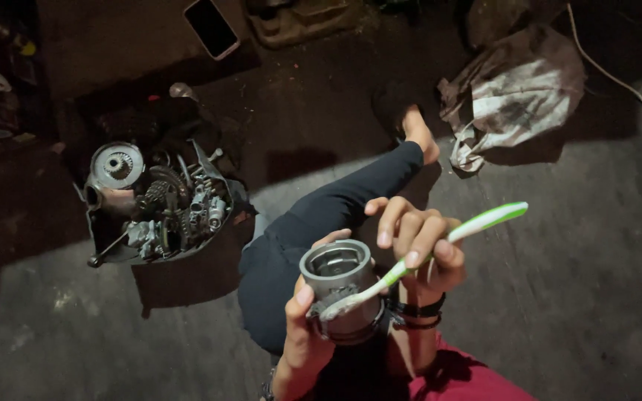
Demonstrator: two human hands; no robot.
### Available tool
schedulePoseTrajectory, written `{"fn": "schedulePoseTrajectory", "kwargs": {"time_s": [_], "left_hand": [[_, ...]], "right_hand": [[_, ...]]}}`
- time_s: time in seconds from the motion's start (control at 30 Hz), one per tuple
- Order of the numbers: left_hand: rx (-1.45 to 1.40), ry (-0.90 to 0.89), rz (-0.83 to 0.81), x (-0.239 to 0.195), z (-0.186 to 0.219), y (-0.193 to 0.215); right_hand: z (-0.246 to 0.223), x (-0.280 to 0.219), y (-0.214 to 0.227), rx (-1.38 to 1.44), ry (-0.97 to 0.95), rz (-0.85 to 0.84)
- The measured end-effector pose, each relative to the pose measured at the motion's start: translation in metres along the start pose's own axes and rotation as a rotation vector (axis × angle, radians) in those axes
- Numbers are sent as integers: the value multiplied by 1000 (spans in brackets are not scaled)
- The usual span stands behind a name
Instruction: Cleaning a motorcycle engine piston using a toothbrush to remove debris.
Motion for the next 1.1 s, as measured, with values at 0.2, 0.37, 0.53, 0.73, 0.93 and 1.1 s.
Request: {"fn": "schedulePoseTrajectory", "kwargs": {"time_s": [0.2, 0.37, 0.53, 0.73, 0.93, 1.1], "left_hand": [[127, -45, -43, -1, 8, -10], [-21, 6, -71, -4, 1, -2], [-237, -54, -71, -1, -1, 1], [-178, 25, 8, 1, -5, 7], [-239, 13, 46, 0, -6, 9], [-17, 18, 41, 2, -1, 0]], "right_hand": [[-9, -4, 9, 16, 52, 200], [1, -3, -6, 132, 38, 58], [5, -3, -25, 77, 40, -106], [-5, -3, 18, 161, 51, 203], [4, -1, -24, -48, 9, 28], [-7, 0, 5, 3, 43, 214]]}}
Point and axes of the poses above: each hand's wrist, its own x-axis towards the middle knuckle, its own y-axis out of the back of the hand, z = x × y, the point moved 6 cm from there along x, towards the middle knuckle, and after that the axes turned 6 degrees about y, right-handed, at the moved point
